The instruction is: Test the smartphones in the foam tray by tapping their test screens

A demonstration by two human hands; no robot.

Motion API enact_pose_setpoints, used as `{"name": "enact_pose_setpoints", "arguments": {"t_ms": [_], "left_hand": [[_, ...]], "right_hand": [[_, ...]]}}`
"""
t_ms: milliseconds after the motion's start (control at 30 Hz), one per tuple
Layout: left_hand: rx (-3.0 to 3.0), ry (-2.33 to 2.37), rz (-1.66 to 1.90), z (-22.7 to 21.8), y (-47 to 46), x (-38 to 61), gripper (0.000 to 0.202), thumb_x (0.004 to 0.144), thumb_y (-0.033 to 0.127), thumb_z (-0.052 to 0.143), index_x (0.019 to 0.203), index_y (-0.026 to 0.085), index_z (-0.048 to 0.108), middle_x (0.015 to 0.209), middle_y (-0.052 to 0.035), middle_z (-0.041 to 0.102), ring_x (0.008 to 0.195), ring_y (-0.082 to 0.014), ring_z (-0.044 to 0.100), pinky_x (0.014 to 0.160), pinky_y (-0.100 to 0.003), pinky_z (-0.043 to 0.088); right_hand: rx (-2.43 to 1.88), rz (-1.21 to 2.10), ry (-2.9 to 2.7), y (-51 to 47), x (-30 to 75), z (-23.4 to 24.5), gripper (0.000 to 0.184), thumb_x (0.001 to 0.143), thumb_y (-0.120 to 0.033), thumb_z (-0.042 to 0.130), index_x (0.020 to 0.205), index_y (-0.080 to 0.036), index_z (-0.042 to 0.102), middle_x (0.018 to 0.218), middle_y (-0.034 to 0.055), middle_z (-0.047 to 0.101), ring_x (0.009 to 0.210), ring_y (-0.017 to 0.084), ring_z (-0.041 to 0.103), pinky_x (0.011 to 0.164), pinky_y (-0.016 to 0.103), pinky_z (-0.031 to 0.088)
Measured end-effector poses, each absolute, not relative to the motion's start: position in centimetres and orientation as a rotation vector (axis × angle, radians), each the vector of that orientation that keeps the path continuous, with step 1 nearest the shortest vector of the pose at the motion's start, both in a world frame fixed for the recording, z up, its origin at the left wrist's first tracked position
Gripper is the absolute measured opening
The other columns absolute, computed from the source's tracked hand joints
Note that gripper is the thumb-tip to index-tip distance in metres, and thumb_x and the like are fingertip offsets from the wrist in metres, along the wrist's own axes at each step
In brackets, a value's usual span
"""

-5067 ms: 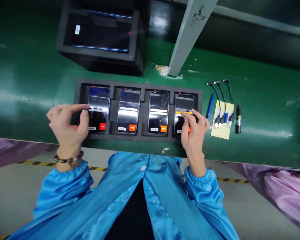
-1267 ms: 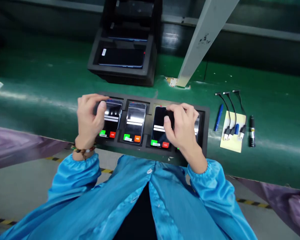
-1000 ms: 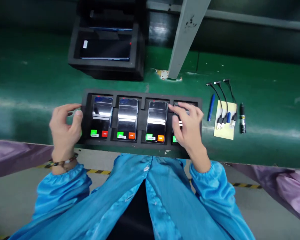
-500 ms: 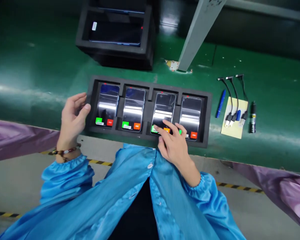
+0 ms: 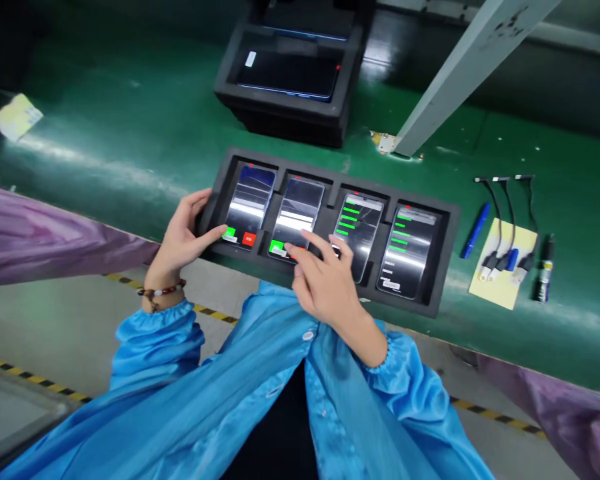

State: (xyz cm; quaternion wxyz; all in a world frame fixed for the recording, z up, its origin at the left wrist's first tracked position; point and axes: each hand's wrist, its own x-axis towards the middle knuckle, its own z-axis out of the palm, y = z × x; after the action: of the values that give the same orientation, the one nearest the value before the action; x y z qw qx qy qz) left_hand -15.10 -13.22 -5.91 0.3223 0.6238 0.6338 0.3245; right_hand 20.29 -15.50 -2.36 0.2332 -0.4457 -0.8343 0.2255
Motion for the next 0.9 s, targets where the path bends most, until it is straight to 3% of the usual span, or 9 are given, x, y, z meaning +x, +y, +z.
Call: {"name": "enact_pose_setpoints", "arguments": {"t_ms": [100,233,367,567,767,900], "left_hand": [[1.641,1.698,0.900,-6.4,-13.1,-15.4,0.085,0.093,0.071,0.080,0.160,0.029,0.050,0.167,-0.0094,0.056,0.155,-0.0335,0.054,0.139,-0.058,0.039],[1.615,1.759,0.908,-6.6,-12.1,-15.2,0.076,0.095,0.077,0.074,0.158,0.040,0.054,0.162,0.0018,0.060,0.146,-0.0316,0.057,0.134,-0.062,0.042],[1.635,1.789,0.951,-6.4,-10.5,-14.2,0.073,0.097,0.076,0.074,0.156,0.036,0.060,0.155,-0.0009,0.066,0.140,-0.0310,0.062,0.129,-0.060,0.047],[1.700,1.798,0.980,-5.5,-7.9,-12.4,0.074,0.100,0.077,0.068,0.156,0.029,0.062,0.155,-0.0064,0.067,0.139,-0.0294,0.065,0.125,-0.054,0.051],[1.754,1.891,0.940,-5.4,-5.9,-12.1,0.086,0.101,0.084,0.058,0.156,0.019,0.062,0.143,-0.0153,0.069,0.121,-0.0292,0.069,0.114,-0.055,0.057],[1.780,1.873,0.965,-5.7,-5.4,-11.7,0.077,0.107,0.076,0.053,0.156,0.017,0.061,0.146,-0.0161,0.068,0.126,-0.0289,0.067,0.116,-0.054,0.055]], "right_hand": [[-1.469,0.418,-2.000,-16.4,26.4,-2.6,0.041,0.108,-0.024,0.048,0.139,-0.033,0.073,0.140,0.0073,0.080,0.144,0.031,0.067,0.128,0.060,0.035],[-1.685,0.134,-1.606,-17.9,34.2,-4.0,0.036,0.112,-0.031,0.046,0.130,-0.026,0.076,0.122,0.0107,0.083,0.136,0.036,0.071,0.121,0.065,0.045],[-1.668,0.205,-1.572,-17.3,36.9,-5.6,0.036,0.113,-0.036,0.047,0.128,-0.022,0.075,0.123,0.0133,0.084,0.134,0.034,0.072,0.118,0.062,0.052],[-1.490,0.044,-1.672,-14.8,38.3,-6.8,0.040,0.112,-0.038,0.045,0.115,-0.024,0.082,0.109,0.0106,0.085,0.122,0.035,0.078,0.109,0.061,0.055],[-1.441,0.109,-1.860,-14.9,40.0,-7.3,0.042,0.109,-0.042,0.046,0.120,-0.029,0.085,0.128,0.0096,0.081,0.120,0.034,0.077,0.106,0.059,0.053],[-1.420,0.125,-1.894,-15.0,39.9,-7.4,0.040,0.109,-0.040,0.049,0.123,-0.029,0.085,0.132,0.0098,0.080,0.122,0.034,0.076,0.106,0.058,0.053]]}}
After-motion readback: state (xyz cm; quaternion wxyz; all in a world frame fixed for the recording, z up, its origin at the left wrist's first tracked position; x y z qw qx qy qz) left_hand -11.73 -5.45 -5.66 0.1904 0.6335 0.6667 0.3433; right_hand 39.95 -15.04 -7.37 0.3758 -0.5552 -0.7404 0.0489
